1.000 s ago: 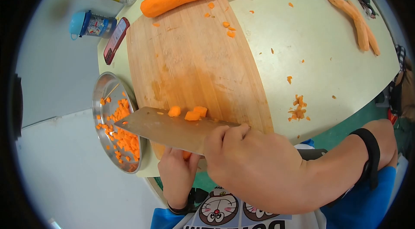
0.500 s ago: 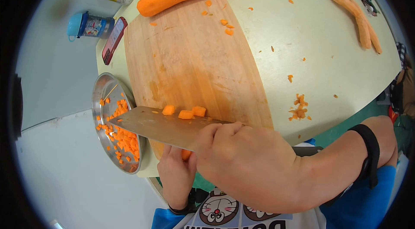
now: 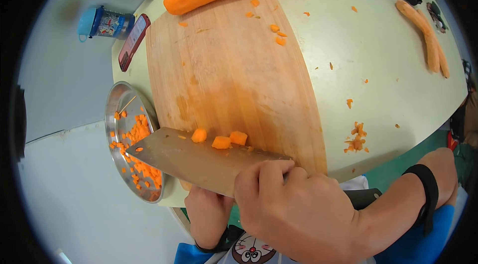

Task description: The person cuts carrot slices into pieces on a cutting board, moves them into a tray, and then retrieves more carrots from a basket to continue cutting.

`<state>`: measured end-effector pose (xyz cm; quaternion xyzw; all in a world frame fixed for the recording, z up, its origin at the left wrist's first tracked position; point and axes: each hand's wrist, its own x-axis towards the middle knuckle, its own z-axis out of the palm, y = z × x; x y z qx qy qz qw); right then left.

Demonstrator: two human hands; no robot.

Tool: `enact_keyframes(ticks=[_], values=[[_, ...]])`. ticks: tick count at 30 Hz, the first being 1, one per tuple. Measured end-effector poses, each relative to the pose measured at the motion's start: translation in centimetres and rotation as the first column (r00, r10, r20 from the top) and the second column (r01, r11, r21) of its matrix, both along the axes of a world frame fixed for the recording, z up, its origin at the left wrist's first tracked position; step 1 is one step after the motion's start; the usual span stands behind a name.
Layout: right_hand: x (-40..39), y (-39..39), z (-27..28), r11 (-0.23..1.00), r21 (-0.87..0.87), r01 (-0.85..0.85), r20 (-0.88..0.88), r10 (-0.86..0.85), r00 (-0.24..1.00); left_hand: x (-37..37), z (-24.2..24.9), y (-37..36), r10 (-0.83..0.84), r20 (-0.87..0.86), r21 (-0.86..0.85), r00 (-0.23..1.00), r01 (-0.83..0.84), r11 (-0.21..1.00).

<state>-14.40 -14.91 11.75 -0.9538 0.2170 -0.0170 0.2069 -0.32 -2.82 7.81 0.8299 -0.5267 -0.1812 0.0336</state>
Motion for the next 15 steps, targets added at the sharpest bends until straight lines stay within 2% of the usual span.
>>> enact_keyframes(ticks=[7,11,13,15], values=[[0.4,0.0,0.1,0.999,-0.022,0.031,-0.021,-0.032,0.999,0.1,-0.3,0.2,-0.029,0.020,-0.040,0.999,0.029,0.999],[0.9,-0.6,0.3,1.000,0.016,0.021,-0.056,-0.020,0.998,0.2,-0.2,0.0,-0.038,0.001,-0.003,0.999,0.038,0.999],[1.1,-0.8,0.2,1.000,0.023,-0.007,-0.071,0.009,0.997,0.1,-0.2,-0.2,0.036,-0.044,-0.058,0.998,-0.039,0.998],[1.4,-1.5,0.0,0.997,0.066,-0.033,-0.062,0.038,0.997,0.0,-0.3,-0.6,0.036,-0.045,-0.088,0.998,-0.040,0.995]])
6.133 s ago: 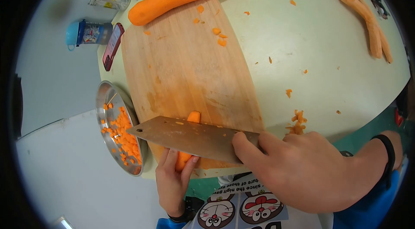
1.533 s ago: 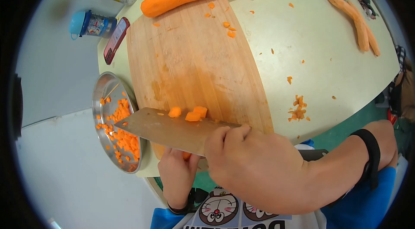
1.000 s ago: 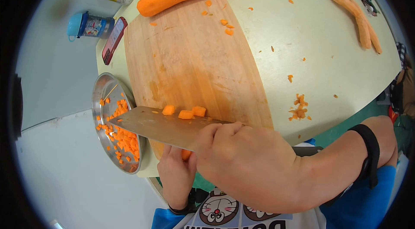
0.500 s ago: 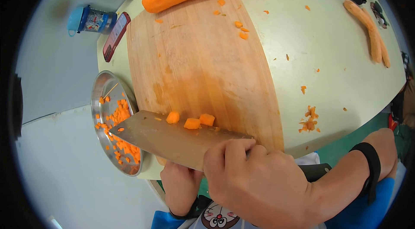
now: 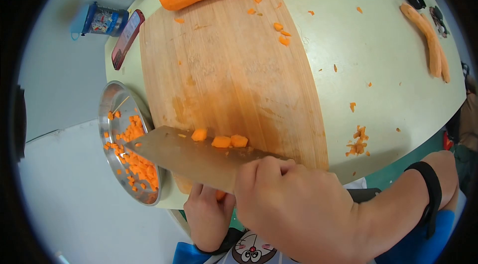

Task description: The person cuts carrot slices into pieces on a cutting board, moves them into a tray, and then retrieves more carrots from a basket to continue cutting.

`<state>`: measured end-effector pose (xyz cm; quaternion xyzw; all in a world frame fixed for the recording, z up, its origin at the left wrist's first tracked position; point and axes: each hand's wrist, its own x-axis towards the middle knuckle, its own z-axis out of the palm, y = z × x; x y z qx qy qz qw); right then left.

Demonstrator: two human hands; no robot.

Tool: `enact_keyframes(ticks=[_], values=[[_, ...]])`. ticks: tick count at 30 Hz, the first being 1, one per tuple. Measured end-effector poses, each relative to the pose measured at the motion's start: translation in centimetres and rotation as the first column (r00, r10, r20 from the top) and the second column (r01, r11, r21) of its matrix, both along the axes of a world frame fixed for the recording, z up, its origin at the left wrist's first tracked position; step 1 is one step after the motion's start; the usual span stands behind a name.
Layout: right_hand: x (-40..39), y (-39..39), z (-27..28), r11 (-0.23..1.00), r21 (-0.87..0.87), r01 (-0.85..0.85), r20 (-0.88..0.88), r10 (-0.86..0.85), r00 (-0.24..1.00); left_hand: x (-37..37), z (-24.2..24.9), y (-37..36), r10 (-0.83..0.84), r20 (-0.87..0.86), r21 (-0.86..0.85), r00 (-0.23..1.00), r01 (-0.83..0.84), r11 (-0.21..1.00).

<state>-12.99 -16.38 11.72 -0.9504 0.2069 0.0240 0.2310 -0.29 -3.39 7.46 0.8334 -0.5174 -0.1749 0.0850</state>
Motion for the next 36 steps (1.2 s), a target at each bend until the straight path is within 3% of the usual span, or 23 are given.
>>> enact_keyframes(ticks=[4,8,10,13,17,19,23,26,28,35,36], values=[[0.2,-0.8,-1.0,0.991,0.112,-0.074,0.022,0.072,0.997,-0.1,0.2,0.0,-0.057,0.092,0.038,0.994,0.054,0.998],[0.0,-1.4,-1.1,0.982,0.186,-0.039,-0.034,0.046,0.998,-0.2,0.3,-0.1,-0.054,0.094,0.027,0.994,0.051,0.998],[-0.4,-2.3,-1.4,0.934,0.356,0.010,0.008,-0.014,1.000,-0.3,0.3,-0.2,-0.017,0.062,-0.006,0.998,0.018,1.000],[-0.3,-2.7,-0.8,0.949,0.291,0.118,-0.014,-0.119,0.993,-0.2,0.4,-0.2,-0.027,0.066,0.003,0.997,0.026,1.000],[-1.0,-2.5,0.7,0.961,0.253,0.112,0.026,-0.123,0.992,-0.1,0.5,-0.1,-0.018,0.053,-0.028,0.998,0.020,0.999],[-1.4,-2.4,0.3,0.999,0.039,0.025,0.073,-0.027,0.997,0.1,0.7,-0.4,-0.064,0.080,-0.026,0.995,0.066,0.997],[-1.7,-3.0,-1.2,0.980,-0.195,0.039,0.104,-0.019,0.994,0.3,0.2,-1.1,-0.093,0.103,-0.109,0.990,0.104,0.989],[-2.2,-3.2,-1.2,0.968,-0.229,0.102,0.172,-0.063,0.983,0.2,0.5,-0.7,-0.125,0.129,-0.096,0.984,0.138,0.986],[-2.5,-2.7,-0.9,0.992,0.011,0.124,0.223,-0.124,0.967,0.4,0.4,0.0,-0.105,0.064,-0.110,0.992,0.111,0.988],[-2.5,-1.9,-1.0,0.989,0.051,0.137,0.244,-0.145,0.959,0.6,-0.4,0.6,-0.048,0.051,-0.178,0.998,0.057,0.982],[-2.5,-1.7,-1.0,0.989,-0.057,0.139,0.218,-0.123,0.968,0.6,-0.4,0.7,-0.055,0.058,-0.188,0.997,0.065,0.980]])
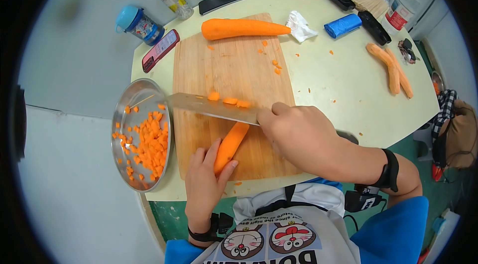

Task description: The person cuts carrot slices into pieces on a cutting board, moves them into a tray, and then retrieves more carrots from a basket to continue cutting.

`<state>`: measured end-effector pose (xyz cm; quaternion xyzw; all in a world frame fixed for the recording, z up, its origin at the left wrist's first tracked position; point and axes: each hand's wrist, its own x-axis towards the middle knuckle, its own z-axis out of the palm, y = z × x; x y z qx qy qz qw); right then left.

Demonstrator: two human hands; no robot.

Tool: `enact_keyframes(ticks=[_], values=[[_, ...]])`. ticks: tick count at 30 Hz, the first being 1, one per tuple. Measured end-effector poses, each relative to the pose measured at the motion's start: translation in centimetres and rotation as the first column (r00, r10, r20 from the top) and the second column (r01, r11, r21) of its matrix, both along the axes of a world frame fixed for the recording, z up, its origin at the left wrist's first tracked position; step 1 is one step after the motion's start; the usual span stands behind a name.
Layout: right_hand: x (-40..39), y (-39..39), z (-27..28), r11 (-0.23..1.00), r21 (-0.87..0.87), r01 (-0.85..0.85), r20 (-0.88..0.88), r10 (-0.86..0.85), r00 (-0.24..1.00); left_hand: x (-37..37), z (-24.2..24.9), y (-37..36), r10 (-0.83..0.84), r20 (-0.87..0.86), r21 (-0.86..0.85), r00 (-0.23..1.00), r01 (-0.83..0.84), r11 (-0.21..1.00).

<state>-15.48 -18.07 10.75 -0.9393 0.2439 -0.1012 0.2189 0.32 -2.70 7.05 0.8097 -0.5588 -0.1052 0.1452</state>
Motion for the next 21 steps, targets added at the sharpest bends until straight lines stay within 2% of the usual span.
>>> enact_keyframes(ticks=[1,5,8,10,11,13,17,21], values=[[0.0,0.1,0.1,0.994,-0.105,0.000,-0.040,-0.004,0.999,0.0,0.0,0.1,-0.007,0.008,-0.012,1.000,0.007,1.000],[-0.2,-0.3,-1.4,0.962,-0.273,-0.007,-0.003,0.006,1.000,0.3,0.0,0.2,-0.006,0.010,-0.069,1.000,0.007,0.998],[-0.1,-0.8,-1.0,0.981,-0.191,-0.010,-0.035,0.004,0.999,0.4,-0.1,0.4,-0.010,0.003,-0.083,1.000,0.010,0.997],[0.0,-1.0,-0.7,0.988,0.153,-0.008,0.128,-0.011,0.992,0.5,-0.3,0.5,-0.032,0.005,-0.130,0.999,0.032,0.991],[0.0,-0.7,-0.2,0.988,0.152,-0.011,0.127,-0.008,0.992,0.4,-0.3,0.6,-0.029,0.004,-0.131,1.000,0.029,0.991],[0.1,0.2,1.2,0.943,0.332,0.009,0.095,-0.043,0.995,0.3,-0.4,0.7,-0.002,-0.068,-0.120,0.998,-0.006,0.993],[-0.1,1.4,0.7,0.965,0.259,-0.027,0.130,-0.008,0.992,-0.1,-0.6,0.7,0.005,-0.028,-0.125,1.000,-0.009,0.992],[-0.2,1.4,0.6,0.982,0.179,0.063,0.064,-0.076,0.995,-0.7,-0.8,1.0,0.022,0.037,-0.129,0.999,-0.017,0.991]])
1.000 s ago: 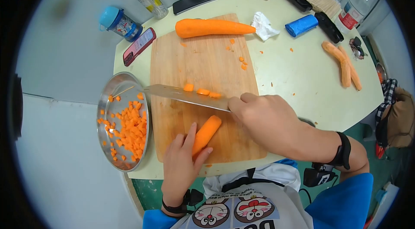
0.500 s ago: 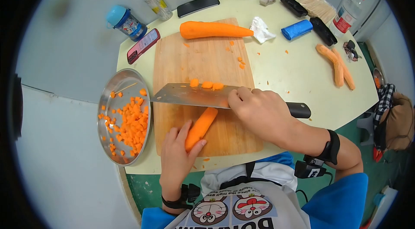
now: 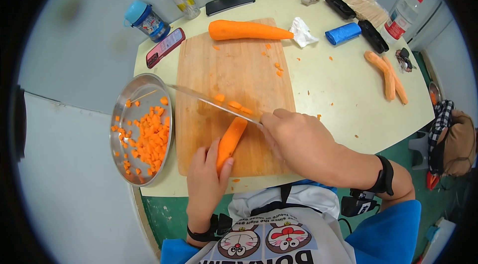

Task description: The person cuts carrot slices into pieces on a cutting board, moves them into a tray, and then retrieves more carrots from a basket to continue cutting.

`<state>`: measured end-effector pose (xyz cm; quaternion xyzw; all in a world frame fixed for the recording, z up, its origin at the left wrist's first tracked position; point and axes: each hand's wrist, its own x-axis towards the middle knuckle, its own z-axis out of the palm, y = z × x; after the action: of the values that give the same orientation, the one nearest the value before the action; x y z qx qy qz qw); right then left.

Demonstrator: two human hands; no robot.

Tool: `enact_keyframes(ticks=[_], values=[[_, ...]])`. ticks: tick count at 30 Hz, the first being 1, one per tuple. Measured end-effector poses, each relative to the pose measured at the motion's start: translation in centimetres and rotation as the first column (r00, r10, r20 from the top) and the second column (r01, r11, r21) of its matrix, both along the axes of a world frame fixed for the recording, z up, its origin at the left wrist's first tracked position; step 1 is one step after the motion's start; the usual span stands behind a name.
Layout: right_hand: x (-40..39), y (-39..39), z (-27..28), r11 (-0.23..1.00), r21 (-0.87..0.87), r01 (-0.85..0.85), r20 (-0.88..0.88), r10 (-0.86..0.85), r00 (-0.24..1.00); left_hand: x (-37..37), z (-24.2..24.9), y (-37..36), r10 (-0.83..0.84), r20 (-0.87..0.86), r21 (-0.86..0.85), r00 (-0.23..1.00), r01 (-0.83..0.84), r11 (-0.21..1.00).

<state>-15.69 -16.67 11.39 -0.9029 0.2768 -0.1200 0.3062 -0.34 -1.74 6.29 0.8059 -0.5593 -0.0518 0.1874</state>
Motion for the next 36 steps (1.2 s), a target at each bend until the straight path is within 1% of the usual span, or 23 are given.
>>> enact_keyframes(ticks=[2,4,8,10,11,13,14,16,17,19,20,22,23,25,29,36], values=[[-0.1,-0.3,0.0,0.999,-0.025,0.024,-0.013,-0.024,1.000,0.1,0.2,0.0,-0.018,0.021,-0.022,1.000,0.018,1.000],[-0.2,-0.7,0.0,0.999,0.007,0.035,-0.003,-0.035,0.999,0.2,1.0,-0.3,-0.059,-0.057,0.075,0.997,0.063,0.995],[-0.9,-1.0,-0.2,0.998,0.058,0.009,-0.020,-0.008,1.000,-0.3,1.4,-1.4,-0.065,-0.043,0.084,0.997,0.068,0.994],[-1.1,-0.8,-0.2,0.993,0.121,-0.005,0.013,0.003,1.000,-0.6,1.7,-1.9,0.067,-0.120,0.167,0.991,-0.046,0.985],[-1.3,-0.8,-0.5,0.992,0.128,0.000,0.015,-0.002,1.000,-0.6,1.6,-2.0,0.063,-0.117,0.175,0.991,-0.041,0.984],[-1.5,-0.4,-1.2,0.994,0.107,-0.008,0.018,0.006,1.000,-0.6,1.4,-2.3,0.025,-0.020,0.170,0.999,-0.021,0.985],[-1.6,-0.2,-1.4,0.993,0.119,-0.001,0.023,-0.002,1.000,-0.7,1.4,-2.3,0.017,-0.016,0.181,1.000,-0.014,0.983],[-1.6,0.0,-1.4,0.999,0.027,-0.039,-0.056,0.040,0.998,-0.9,1.6,-2.5,-0.026,0.015,0.215,1.000,0.022,0.976],[-1.5,0.1,-1.4,0.999,0.040,-0.032,-0.050,0.033,0.998,-0.9,1.7,-2.5,-0.034,0.021,0.228,0.999,0.028,0.973],[-1.2,0.3,-1.3,0.994,-0.008,-0.108,-0.124,0.106,0.987,-1.0,1.9,-2.7,0.010,-0.020,0.249,1.000,-0.005,0.969],[-1.2,0.5,-1.5,0.995,0.007,-0.101,-0.118,0.101,0.988,-1.1,2.1,-2.8,0.003,-0.016,0.264,1.000,0.001,0.964],[-1.0,0.7,-1.7,0.995,0.013,-0.098,-0.085,0.099,0.991,-1.2,2.3,-3.0,0.070,-0.067,0.303,0.995,-0.047,0.952],[-0.9,0.8,-1.6,0.995,0.023,-0.096,-0.083,0.097,0.992,-1.1,2.1,-3.0,0.068,-0.065,0.313,0.996,-0.045,0.949],[-0.9,0.8,-1.5,0.991,-0.089,-0.103,0.013,0.105,0.994,-0.8,1.7,-2.7,-0.009,-0.008,0.299,1.000,0.011,0.954],[-0.5,0.7,-1.5,0.986,-0.107,-0.126,0.013,0.128,0.992,-0.8,1.7,-2.8,-0.002,-0.039,0.290,0.999,0.013,0.957],[0.4,0.7,-1.6,0.987,-0.099,-0.128,-0.057,0.123,0.991,-0.9,2.3,-3.1,0.059,-0.073,0.371,0.996,-0.028,0.928]])
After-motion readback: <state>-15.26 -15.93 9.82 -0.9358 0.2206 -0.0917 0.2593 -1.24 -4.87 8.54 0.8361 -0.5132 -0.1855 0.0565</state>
